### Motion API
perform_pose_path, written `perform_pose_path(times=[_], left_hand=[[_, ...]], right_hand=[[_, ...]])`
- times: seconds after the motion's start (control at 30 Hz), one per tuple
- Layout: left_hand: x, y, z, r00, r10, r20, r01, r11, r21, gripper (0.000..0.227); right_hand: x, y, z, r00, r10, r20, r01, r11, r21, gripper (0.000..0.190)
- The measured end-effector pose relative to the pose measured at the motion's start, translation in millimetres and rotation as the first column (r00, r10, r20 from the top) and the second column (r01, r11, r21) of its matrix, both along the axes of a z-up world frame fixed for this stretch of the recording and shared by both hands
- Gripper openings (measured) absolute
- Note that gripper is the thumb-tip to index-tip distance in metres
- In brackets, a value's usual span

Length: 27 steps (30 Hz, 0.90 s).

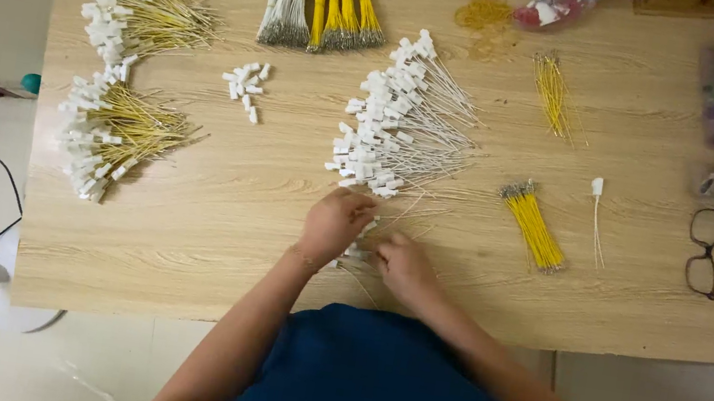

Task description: Manually attach small white plastic connectors to individual yellow wires.

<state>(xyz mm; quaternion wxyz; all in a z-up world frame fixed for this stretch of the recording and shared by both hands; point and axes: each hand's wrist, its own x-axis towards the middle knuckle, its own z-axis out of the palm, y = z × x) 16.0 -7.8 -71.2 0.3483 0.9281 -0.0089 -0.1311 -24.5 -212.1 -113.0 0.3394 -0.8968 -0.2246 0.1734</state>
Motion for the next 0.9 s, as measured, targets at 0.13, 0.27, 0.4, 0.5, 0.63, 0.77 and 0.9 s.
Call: perform_pose_path(times=[0.13,0.27,0.4,0.5,0.63,0.77,0.9], left_hand=[[9.9,-13.0,-18.6,0.986,-0.164,0.000,0.161,0.971,0.179,0.029],[8.6,-15.7,-29.3,0.986,-0.161,0.042,0.147,0.961,0.234,0.019],[5.2,-13.8,-42.2,0.989,-0.077,0.124,0.048,0.973,0.224,0.017],[3.5,-12.9,-28.8,0.981,-0.057,0.188,0.020,0.981,0.194,0.012],[6.9,-3.0,7.8,0.974,0.008,0.228,-0.019,0.999,0.047,0.016],[7.2,7.7,76.5,0.968,0.228,0.104,-0.174,0.912,-0.372,0.018],[0.1,8.6,152.6,0.935,0.307,-0.177,-0.337,0.616,-0.713,0.027]], right_hand=[[-0.4,-0.2,35.1,1.000,-0.003,0.001,0.003,1.000,-0.029,0.013],[10.6,-18.3,41.0,0.998,-0.062,-0.016,0.062,0.998,0.032,0.018],[28.5,-41.4,62.6,0.946,-0.283,-0.158,0.278,0.959,-0.051,0.025],[37.8,-35.9,134.6,0.924,-0.359,-0.129,0.370,0.926,0.071,0.033],[49.1,-34.8,157.6,0.919,-0.365,-0.146,0.377,0.924,0.065,0.026],[56.0,-20.3,202.5,0.947,-0.320,0.018,0.302,0.910,0.283,0.011],[59.8,-5.7,250.3,0.954,-0.258,0.156,0.168,0.885,0.434,0.008]])
